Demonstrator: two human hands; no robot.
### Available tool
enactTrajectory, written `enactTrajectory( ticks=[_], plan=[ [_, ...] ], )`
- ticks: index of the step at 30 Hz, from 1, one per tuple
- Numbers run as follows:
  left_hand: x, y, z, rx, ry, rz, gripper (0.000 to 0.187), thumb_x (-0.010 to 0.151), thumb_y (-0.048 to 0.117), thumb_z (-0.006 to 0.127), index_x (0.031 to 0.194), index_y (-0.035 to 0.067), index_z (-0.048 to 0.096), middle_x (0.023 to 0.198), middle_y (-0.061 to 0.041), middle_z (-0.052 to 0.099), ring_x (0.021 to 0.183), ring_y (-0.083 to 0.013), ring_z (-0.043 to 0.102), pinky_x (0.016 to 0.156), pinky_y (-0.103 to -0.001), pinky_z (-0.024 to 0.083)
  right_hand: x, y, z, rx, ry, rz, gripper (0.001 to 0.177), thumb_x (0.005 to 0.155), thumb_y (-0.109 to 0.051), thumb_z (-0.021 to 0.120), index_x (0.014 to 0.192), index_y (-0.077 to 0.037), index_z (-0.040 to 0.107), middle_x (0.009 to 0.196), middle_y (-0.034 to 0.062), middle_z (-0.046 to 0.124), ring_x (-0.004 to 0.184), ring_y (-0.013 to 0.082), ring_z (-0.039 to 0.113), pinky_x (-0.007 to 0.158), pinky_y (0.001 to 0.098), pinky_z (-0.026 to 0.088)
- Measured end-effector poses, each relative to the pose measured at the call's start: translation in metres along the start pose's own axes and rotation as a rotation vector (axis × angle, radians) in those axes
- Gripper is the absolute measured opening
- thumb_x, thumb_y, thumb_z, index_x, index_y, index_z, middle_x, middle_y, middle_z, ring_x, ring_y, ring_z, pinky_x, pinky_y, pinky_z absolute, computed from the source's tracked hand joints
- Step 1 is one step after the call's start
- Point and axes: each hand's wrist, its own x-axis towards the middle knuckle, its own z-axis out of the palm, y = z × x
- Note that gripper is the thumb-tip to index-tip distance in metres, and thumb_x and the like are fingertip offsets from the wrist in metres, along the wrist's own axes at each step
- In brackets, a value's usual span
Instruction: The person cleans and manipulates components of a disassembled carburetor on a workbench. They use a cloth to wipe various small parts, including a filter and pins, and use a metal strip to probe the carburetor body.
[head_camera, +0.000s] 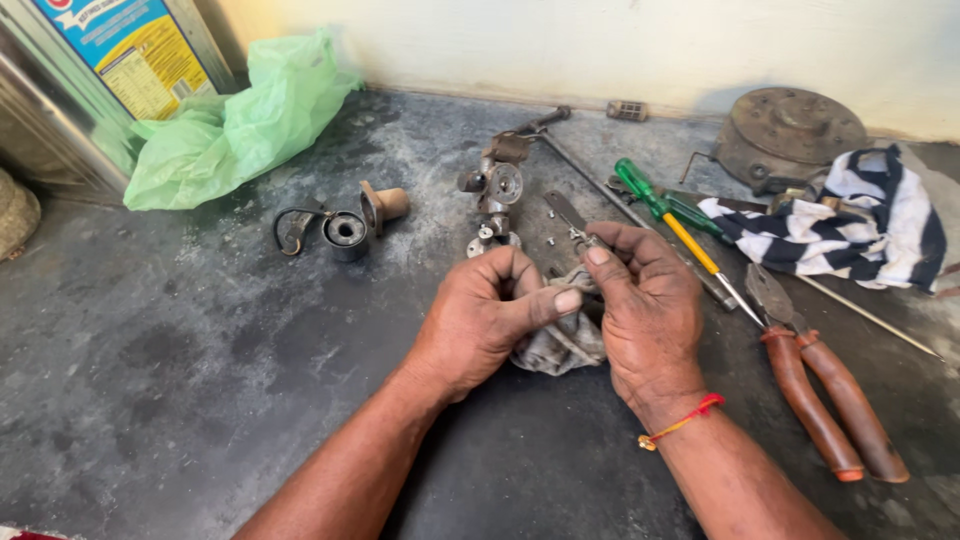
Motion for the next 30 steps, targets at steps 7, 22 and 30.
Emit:
enactTrajectory(
  ticks=[7,22,30],
  plan=[
    [0.006,-0.002,-0.016,-0.344,0.024,-0.069,0.028,0.089,0.028,0.081,0.08,0.012,0.06,0.067,0.003,0.055,0.055,-0.0075,0.046,0.047,-0.023,0.038,0.002,0.002,-0.002,-0.102,-0.037,0.018,0.022,0.098,-0.008,0.069,0.118,0.0,0.073,0.094,-0.0004,0.066,0.084,0.0072,0.055,0.075,0.0221,0.046],
    [-0.001,0.007,0.002,0.132,0.024,0.023,0.029,0.088,0.015,0.075,0.114,0.003,0.067,0.092,0.001,0.069,0.083,-0.0078,0.062,0.073,-0.023,0.053,0.003,0.0,-0.007,0.124,-0.031,0.012,0.024,0.094,-0.001,0.07,0.117,0.001,0.068,0.104,0.0028,0.069,0.095,0.0078,0.063,0.086,0.0218,0.052],
    [0.004,0.013,0.008,0.087,0.055,-0.103,0.017,0.087,0.02,0.078,0.089,0.004,0.071,0.069,0.004,0.066,0.06,-0.0047,0.055,0.05,-0.023,0.045,0.007,0.0,-0.004,0.056,-0.032,-0.041,0.025,0.094,0.001,0.071,0.118,0.003,0.067,0.107,0.0049,0.07,0.097,0.0091,0.065,0.089,0.023,0.053]
  ],
)
